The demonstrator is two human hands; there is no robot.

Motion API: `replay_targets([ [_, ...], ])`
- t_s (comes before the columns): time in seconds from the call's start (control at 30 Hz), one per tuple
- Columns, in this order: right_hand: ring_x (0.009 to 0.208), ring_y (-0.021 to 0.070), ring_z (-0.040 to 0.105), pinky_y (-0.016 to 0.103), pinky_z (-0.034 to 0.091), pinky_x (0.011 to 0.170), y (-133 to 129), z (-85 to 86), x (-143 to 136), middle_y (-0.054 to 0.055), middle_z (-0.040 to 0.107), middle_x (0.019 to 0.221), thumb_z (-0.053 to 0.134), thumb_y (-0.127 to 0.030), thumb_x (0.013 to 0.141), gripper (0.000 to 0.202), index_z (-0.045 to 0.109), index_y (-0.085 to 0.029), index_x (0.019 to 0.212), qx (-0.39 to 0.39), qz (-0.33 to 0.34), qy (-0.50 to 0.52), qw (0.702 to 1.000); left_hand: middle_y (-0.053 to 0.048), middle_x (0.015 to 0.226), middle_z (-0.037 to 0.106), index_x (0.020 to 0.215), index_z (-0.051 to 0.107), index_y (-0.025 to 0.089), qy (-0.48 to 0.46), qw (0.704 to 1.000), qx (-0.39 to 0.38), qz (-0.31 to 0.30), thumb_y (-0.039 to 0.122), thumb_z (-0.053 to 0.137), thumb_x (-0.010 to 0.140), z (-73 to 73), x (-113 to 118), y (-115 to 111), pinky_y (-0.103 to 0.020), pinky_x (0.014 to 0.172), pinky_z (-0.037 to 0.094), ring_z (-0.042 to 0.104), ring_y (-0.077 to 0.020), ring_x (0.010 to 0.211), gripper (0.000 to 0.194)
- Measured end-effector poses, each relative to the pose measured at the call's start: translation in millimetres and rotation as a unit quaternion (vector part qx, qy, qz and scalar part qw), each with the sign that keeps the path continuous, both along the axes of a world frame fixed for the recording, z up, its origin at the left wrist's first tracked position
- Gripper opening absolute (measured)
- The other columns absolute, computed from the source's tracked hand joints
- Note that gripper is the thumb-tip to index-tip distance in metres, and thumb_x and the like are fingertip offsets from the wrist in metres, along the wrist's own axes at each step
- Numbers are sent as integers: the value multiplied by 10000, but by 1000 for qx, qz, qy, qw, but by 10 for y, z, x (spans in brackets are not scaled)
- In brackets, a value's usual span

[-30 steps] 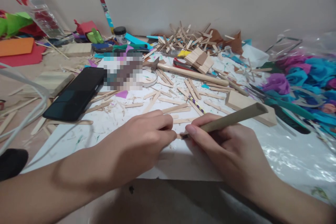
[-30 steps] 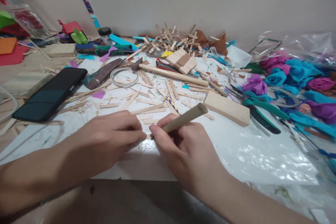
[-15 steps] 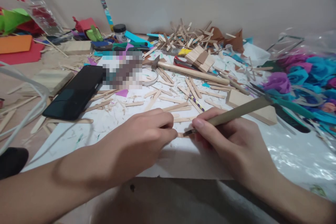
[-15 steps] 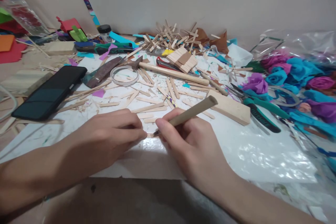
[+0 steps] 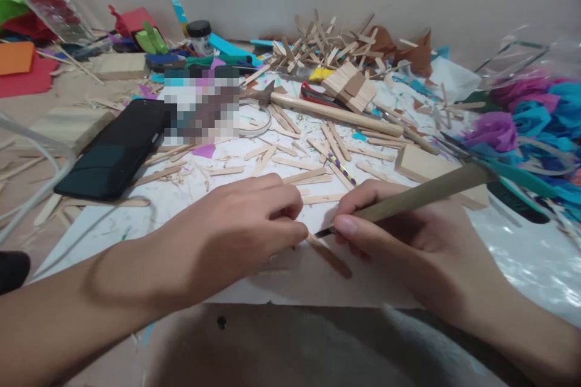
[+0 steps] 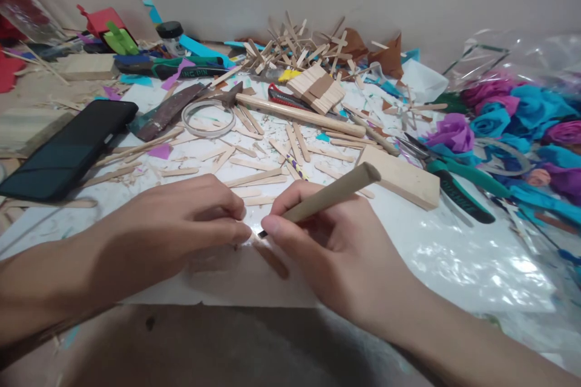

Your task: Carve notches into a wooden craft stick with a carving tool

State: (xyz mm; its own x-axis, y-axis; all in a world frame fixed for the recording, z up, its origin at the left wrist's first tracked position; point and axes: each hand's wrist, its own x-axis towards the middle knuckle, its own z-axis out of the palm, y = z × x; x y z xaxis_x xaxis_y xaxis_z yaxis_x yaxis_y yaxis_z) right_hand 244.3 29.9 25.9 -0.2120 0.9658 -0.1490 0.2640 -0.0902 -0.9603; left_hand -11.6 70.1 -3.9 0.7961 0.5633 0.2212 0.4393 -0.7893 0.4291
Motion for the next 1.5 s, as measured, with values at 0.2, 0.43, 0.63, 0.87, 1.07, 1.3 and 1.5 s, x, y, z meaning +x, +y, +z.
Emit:
replay_targets([
  [0.2, 548, 120, 602, 195, 464, 496, -9, -27, -13, 2, 660, 582, 865, -602, 913, 423, 728, -221, 788, 2, -11, -22, 1000, 28, 996, 629, 964, 675, 230, -3, 1000, 30, -2, 184, 594, 1080, 35, -4, -45, -290, 743, 411, 592, -151, 856, 149],
  [0.43, 482, 103, 631, 170, 449, 443, 43, 27, -44, 12, 696, 593, 785, -391, 935, 312, 721, -209, 689, 36, -44, -80, 995, -62, 1166, 748, 1247, 740, 207, -7, 1000, 24, -3, 149, 487, 1088, 141, 41, -181, -411, 847, 492, 688, -250, 1003, 305],
  [0.63, 501, 112, 653, 172, 491, 480, 1, -19, -8, 2, 707, 590, 820, -380, 936, 264, 732, -212, 752, 23, -36, -40, 998, -88, 1288, 764, 1205, 733, 225, -5, 999, 35, -19, 196, 472, 1128, 105, 103, -206, -473, 920, 569, 738, -289, 1112, 274],
  [0.87, 549, 126, 658, 204, 539, 520, -17, -4, -4, 6, 708, 645, 924, -423, 883, 327, 737, -204, 729, -3, -76, 3, 997, -108, 1370, 747, 1267, 724, 228, 18, 999, 9, -32, 367, 508, 1147, 194, 115, -316, -587, 1077, 579, 715, -341, 1237, 283],
  [1.07, 542, 108, 655, 170, 488, 500, 26, -22, 69, 3, 715, 620, 876, -326, 904, 251, 742, -212, 725, 76, -84, -51, 992, -179, 1526, 658, 1558, 603, 197, 83, 995, 19, -58, 594, 737, 1042, 199, 217, -396, -655, 1189, 530, 605, -411, 1422, 665],
  [1.3, 535, 88, 622, 163, 433, 480, 0, -8, 87, -8, 701, 616, 809, -381, 973, 295, 761, -223, 729, 98, -57, -87, 990, -150, 1591, 612, 1480, 632, 245, 87, 993, -35, -74, 526, 765, 1044, 232, 185, -338, -668, 1301, 412, 511, -392, 1538, 535],
  [1.5, 515, 92, 583, 187, 380, 450, -7, -28, 76, -10, 686, 596, 830, -382, 950, 291, 758, -225, 716, 101, -58, -90, 989, -125, 1575, 630, 1439, 647, 254, 100, 991, -38, -77, 501, 740, 1065, 242, 168, -354, -690, 1283, 420, 534, -389, 1510, 458],
])
